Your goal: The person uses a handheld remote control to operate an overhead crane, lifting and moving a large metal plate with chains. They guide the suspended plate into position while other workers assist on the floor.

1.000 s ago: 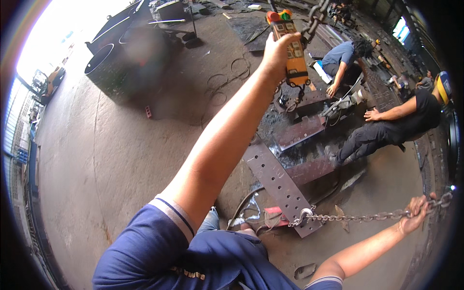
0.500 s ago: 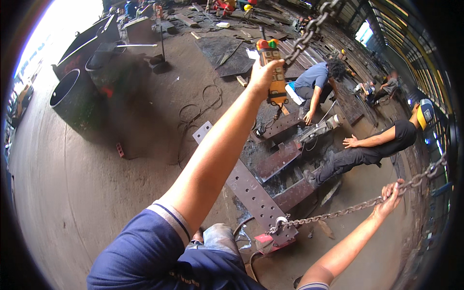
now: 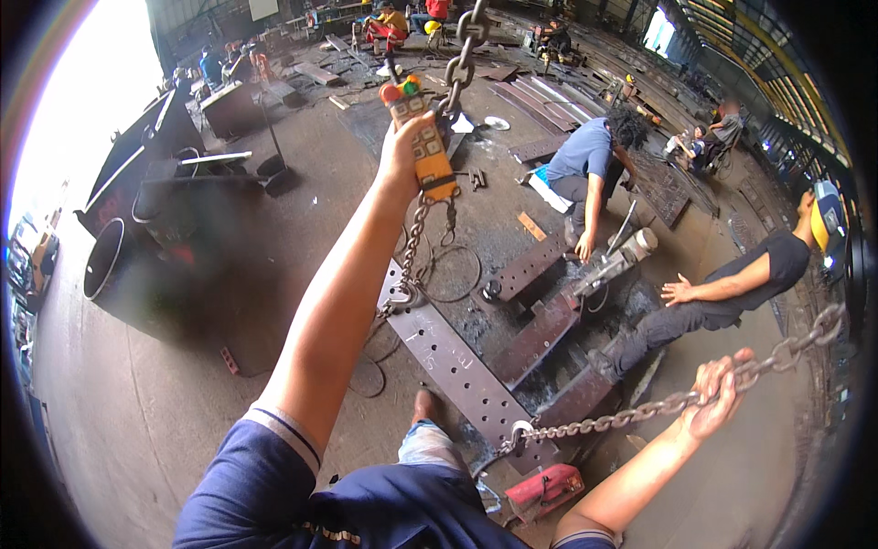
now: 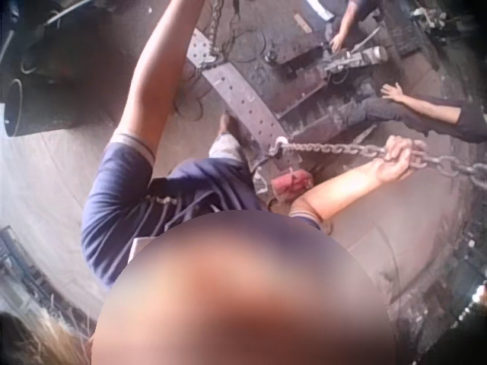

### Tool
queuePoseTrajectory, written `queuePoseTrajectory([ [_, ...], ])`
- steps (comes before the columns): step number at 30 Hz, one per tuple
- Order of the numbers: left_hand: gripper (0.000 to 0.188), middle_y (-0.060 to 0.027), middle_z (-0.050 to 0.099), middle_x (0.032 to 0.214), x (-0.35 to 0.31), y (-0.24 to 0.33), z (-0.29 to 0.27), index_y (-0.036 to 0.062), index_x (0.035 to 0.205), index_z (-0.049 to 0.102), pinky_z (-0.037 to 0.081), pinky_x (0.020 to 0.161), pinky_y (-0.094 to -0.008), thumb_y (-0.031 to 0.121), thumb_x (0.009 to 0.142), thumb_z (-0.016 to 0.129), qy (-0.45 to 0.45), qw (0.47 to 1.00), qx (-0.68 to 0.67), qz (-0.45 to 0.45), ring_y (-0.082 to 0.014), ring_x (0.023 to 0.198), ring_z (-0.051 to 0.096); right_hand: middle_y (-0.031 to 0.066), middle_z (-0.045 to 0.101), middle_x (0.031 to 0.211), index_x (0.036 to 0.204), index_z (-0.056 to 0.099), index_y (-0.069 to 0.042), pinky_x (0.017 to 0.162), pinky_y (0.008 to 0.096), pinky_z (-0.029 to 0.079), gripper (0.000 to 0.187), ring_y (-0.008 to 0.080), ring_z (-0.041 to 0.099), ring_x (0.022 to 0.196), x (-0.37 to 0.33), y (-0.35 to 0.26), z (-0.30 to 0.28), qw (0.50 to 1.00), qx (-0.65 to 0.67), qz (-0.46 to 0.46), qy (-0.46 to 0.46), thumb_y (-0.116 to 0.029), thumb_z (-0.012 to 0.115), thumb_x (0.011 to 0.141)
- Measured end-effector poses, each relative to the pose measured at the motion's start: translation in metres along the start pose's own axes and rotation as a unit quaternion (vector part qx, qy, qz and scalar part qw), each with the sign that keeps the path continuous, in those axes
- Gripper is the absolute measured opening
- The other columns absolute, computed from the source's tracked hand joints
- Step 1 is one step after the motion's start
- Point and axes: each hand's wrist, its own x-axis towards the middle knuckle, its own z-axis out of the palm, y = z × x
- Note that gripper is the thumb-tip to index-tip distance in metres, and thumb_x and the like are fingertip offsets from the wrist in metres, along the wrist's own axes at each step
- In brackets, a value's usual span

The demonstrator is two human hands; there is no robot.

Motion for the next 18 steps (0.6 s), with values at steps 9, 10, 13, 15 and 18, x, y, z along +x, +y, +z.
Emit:
queuePoseTrajectory([
  [9, 0.024, -0.0107, 0.069, 0.091, 0.105, -0.038, 0.010, 0.0074, 0.108, 0.059, 0.058, 0.067, -0.0360, 0.021, 0.090, 0.065, 0.017, 0.999, -0.021, -0.047, -0.0249, 0.079, 0.070, 0.0057, 0.052, 0.055, 0.088, 0.043, -0.009, 0.039, 0.0216, 0.033, 0.037, 0.0087, 0.047, 0.039, 0.075, 0.084, 0.003, 0.892, 0.394, 0.104, -0.194, -0.005, 0.079, 0.083],
  [10, 0.025, -0.0128, 0.071, 0.093, 0.118, -0.044, 0.013, 0.0056, 0.109, 0.062, 0.058, 0.070, -0.0369, 0.023, 0.091, 0.063, 0.017, 0.999, -0.011, -0.045, -0.0256, 0.081, 0.070, 0.0053, 0.054, 0.055, 0.087, 0.044, -0.009, 0.038, 0.0216, 0.032, 0.036, 0.0088, 0.047, 0.039, 0.083, 0.091, 0.005, 0.888, 0.401, 0.106, -0.197, -0.005, 0.079, 0.083],
  [13, 0.025, -0.0135, 0.070, 0.093, 0.144, -0.076, 0.021, 0.0049, 0.109, 0.062, 0.057, 0.069, -0.0366, 0.023, 0.091, 0.062, 0.022, 0.997, -0.037, -0.061, -0.0253, 0.080, 0.070, 0.0037, 0.053, 0.052, 0.086, 0.044, -0.010, 0.040, 0.0240, 0.035, 0.032, 0.0114, 0.049, 0.038, 0.105, 0.104, 0.004, 0.920, 0.344, 0.085, -0.168, -0.015, 0.075, 0.089],
  [15, 0.024, -0.0134, 0.070, 0.092, 0.168, -0.088, 0.025, 0.0048, 0.107, 0.062, 0.057, 0.069, -0.0366, 0.023, 0.091, 0.062, 0.014, 0.997, -0.025, -0.074, -0.0253, 0.081, 0.070, 0.0003, 0.051, 0.050, 0.088, 0.043, -0.010, 0.042, 0.0238, 0.038, 0.030, 0.0116, 0.051, 0.038, 0.113, 0.123, 0.013, 0.932, 0.299, 0.070, -0.190, -0.026, 0.067, 0.097],
  [18, 0.023, -0.0126, 0.069, 0.091, 0.205, -0.107, 0.024, 0.0051, 0.106, 0.061, 0.057, 0.069, -0.0370, 0.022, 0.091, 0.062, 0.005, 0.997, -0.024, -0.070, -0.0251, 0.081, 0.070, 0.0010, 0.049, 0.048, 0.087, 0.044, -0.009, 0.042, 0.0234, 0.039, 0.028, 0.0106, 0.048, 0.036, 0.130, 0.142, 0.023, 0.925, 0.301, 0.073, -0.217, -0.025, 0.065, 0.097],
])
